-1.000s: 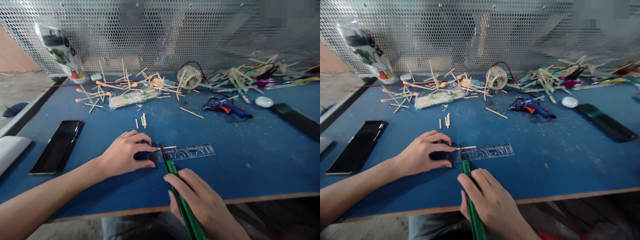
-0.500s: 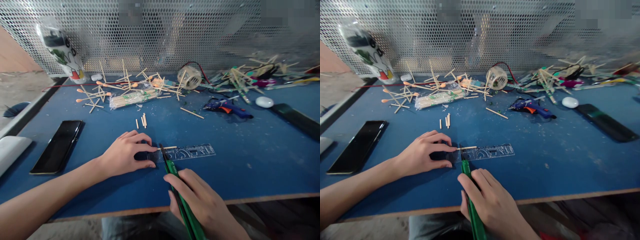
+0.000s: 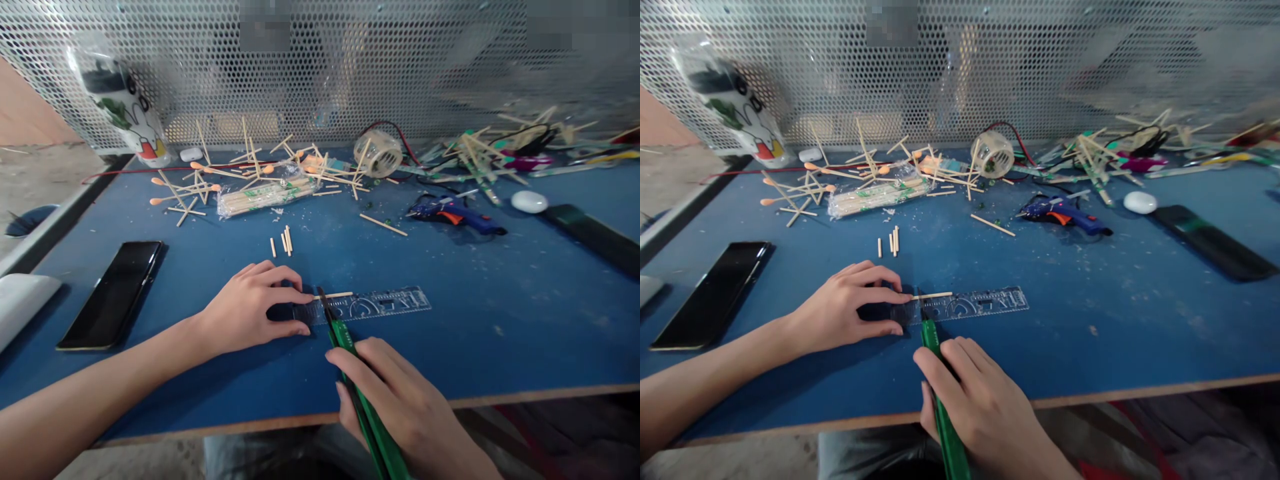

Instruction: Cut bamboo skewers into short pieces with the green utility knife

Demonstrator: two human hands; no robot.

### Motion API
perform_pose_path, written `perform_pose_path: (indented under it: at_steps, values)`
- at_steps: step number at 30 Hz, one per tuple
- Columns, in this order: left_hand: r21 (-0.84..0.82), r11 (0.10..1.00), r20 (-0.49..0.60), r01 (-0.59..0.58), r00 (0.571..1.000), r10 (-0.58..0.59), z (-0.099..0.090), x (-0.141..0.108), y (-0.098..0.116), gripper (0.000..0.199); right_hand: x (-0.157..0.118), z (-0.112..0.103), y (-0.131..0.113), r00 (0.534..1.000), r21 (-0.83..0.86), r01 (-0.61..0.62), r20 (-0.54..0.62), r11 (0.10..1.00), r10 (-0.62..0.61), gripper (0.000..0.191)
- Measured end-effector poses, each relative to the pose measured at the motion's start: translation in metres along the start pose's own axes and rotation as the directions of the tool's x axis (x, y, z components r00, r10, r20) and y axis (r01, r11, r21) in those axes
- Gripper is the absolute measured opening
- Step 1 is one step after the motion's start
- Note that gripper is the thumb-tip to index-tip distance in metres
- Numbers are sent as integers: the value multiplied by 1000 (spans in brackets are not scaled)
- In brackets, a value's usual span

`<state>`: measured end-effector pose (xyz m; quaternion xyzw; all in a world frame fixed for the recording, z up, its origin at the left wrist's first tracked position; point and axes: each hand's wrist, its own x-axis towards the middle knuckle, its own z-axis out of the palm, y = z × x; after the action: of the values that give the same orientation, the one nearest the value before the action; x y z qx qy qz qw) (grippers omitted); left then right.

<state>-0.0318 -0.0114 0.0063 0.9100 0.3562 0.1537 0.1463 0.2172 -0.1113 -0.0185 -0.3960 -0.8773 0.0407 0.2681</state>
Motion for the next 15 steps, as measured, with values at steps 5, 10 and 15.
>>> perform_pose_path:
  at_steps: [5, 10, 15]
  values:
    - [-23, 1000, -2, -3, 1000, 3, 0, -1, 0, 35, -2, 0, 1, 1000, 6, 14, 16, 1000, -14, 32]
    - [-24, 1000, -1, -3, 1000, 3, 0, -1, 0, 36, 0, -2, 1, 999, 15, 11, 42, 1000, -12, 31]
    - [-15, 1000, -8, -2, 1000, 2, 0, -1, 0, 35, 2, -3, 2, 995, 1, 58, 85, 998, -58, 44]
